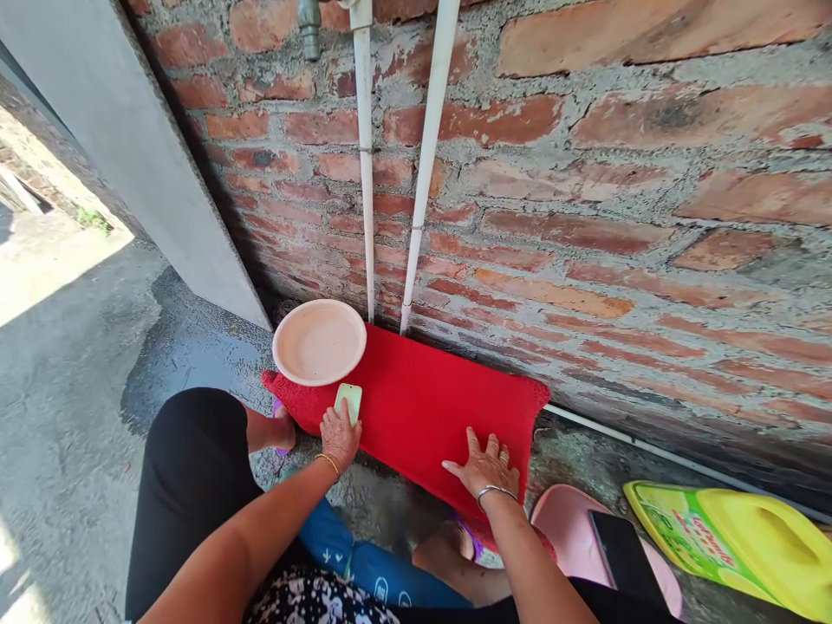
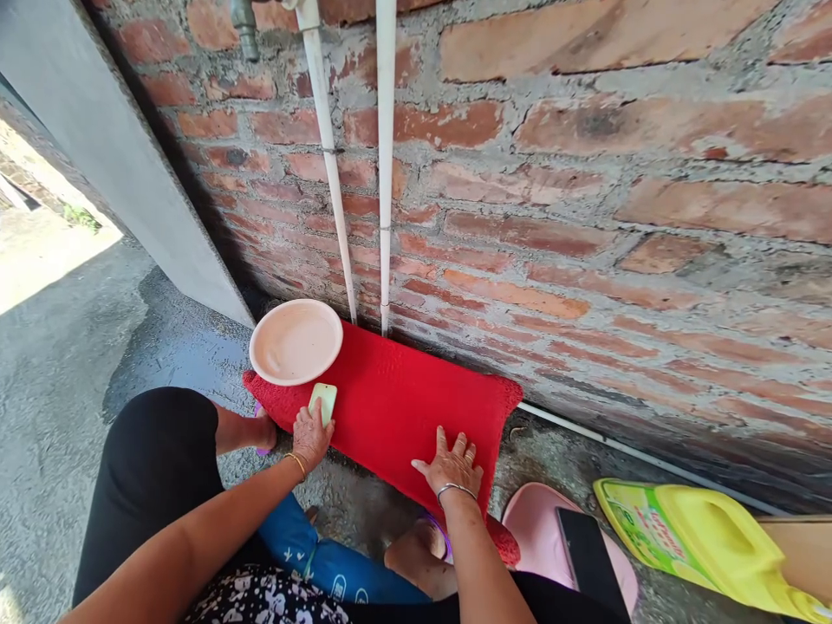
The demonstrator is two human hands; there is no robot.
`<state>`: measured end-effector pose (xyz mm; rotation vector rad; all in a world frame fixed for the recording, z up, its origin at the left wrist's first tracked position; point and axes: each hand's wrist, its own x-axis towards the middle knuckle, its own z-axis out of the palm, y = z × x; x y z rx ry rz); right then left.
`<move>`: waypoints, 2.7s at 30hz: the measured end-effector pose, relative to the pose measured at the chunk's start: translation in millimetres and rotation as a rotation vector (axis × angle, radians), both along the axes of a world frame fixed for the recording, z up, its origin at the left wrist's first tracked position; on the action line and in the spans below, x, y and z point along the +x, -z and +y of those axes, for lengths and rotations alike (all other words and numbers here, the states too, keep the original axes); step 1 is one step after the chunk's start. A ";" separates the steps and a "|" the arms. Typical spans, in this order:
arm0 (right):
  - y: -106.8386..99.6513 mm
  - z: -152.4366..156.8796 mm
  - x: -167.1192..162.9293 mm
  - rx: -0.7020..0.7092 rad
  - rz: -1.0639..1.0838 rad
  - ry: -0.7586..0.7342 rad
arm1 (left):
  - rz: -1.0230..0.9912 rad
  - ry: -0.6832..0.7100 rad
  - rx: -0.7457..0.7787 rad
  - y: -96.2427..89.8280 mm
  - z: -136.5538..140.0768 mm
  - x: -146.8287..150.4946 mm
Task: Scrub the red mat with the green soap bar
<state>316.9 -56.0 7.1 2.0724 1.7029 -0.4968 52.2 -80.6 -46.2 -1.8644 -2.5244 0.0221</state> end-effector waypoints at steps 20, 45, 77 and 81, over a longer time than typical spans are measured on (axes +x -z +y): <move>7.5 3.2 0.4 -0.058 -0.008 -0.015 | -0.145 0.426 -0.105 -9.5 -2.3 70.5; 6.1 3.8 0.1 -0.075 0.008 -0.007 | -0.066 -0.001 -0.032 -17.5 38.2 46.4; 9.2 4.1 0.7 -0.040 0.008 -0.015 | -0.022 0.089 -0.016 -7.5 9.0 22.2; 11.8 4.6 1.1 -0.040 0.006 -0.009 | -0.022 0.440 -0.030 5.6 -16.6 44.4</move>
